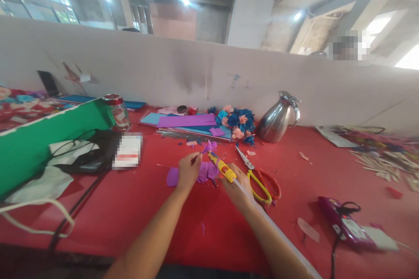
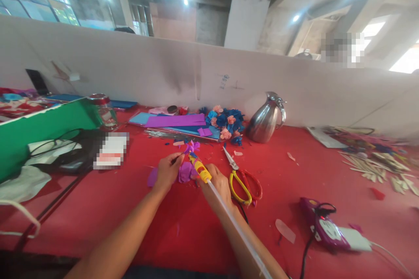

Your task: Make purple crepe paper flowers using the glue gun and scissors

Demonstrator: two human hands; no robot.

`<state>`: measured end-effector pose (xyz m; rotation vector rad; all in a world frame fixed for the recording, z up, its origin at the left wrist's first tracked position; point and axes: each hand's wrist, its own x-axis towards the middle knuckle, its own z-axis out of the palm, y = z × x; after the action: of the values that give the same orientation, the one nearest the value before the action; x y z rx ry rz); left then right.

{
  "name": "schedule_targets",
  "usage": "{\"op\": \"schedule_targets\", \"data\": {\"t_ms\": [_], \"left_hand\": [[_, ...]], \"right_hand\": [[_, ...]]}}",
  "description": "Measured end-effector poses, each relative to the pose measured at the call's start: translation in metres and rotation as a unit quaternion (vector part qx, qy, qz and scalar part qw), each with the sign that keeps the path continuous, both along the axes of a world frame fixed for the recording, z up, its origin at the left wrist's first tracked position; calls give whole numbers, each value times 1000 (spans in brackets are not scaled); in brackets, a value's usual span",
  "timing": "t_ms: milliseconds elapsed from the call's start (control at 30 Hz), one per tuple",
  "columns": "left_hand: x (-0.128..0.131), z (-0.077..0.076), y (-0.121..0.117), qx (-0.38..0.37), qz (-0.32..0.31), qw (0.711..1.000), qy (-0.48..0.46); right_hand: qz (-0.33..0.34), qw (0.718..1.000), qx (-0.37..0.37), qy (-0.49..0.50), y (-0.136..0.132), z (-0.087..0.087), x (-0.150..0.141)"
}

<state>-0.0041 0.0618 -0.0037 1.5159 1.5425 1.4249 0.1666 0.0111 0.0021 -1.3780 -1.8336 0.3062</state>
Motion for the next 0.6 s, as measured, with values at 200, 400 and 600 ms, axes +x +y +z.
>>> {"op": "schedule_targets", "data": {"t_ms": [200, 400, 600], "left_hand": [[5, 0, -5, 7, -18, 1000, -24], [6, 2, -5, 13, -15, 999, -26], [6, 6, -7, 12, -6, 1000, -11]], "right_hand": [[1, 998, 24, -50, 0, -7, 3], [1, 998, 25, -63, 0, -8, 3], [-3, 999, 29, -46, 1, -11, 3]]}}
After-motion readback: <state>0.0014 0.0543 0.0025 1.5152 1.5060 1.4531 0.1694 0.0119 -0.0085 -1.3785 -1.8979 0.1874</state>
